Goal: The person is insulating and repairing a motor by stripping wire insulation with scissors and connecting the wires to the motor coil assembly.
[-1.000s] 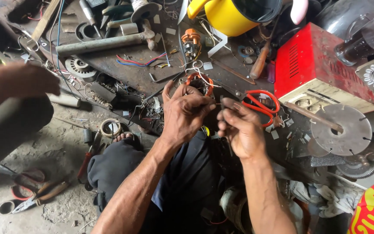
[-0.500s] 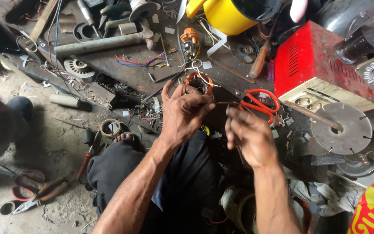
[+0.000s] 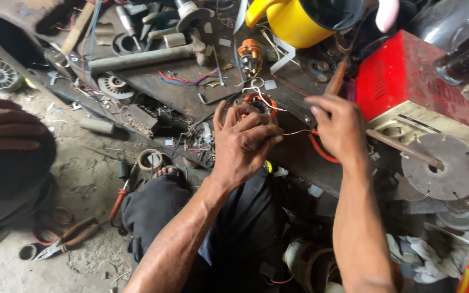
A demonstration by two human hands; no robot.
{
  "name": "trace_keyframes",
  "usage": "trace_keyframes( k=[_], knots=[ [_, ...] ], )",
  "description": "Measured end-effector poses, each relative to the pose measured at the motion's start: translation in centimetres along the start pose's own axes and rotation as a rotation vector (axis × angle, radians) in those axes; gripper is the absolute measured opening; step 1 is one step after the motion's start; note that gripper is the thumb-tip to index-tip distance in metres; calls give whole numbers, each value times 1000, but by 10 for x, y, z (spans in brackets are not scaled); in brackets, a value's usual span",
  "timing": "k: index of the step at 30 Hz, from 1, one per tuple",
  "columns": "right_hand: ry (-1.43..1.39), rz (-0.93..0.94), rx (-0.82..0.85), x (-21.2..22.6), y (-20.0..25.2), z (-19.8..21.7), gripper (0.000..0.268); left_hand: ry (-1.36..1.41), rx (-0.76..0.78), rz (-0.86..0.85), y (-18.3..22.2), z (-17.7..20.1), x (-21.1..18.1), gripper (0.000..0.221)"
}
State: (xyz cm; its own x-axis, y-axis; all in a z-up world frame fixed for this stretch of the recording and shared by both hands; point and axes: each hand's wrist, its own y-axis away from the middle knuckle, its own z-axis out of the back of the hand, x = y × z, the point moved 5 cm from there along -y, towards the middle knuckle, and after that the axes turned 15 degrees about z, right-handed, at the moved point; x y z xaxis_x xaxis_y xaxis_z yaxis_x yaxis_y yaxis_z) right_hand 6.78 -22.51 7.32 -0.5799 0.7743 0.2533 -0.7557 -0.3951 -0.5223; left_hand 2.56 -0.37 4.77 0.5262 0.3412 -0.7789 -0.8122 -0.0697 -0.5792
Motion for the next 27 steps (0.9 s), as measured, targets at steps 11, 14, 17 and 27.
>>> trace_keyframes(
  k=[11,14,17,27],
  knots=[
    [195,-45,-47,19,56,23,25,-270,-98,346,-74,83,73,13],
    [226,-183,81,25,73,19,36,-596,153,557,-106,54,123,15],
    [254,-262,147,21,74,18,42,-691,269,530,-127,29,139,13],
    [325,-128,47,-10,96,5,43,-765,327,437,-138,29,137,14]
  ],
)
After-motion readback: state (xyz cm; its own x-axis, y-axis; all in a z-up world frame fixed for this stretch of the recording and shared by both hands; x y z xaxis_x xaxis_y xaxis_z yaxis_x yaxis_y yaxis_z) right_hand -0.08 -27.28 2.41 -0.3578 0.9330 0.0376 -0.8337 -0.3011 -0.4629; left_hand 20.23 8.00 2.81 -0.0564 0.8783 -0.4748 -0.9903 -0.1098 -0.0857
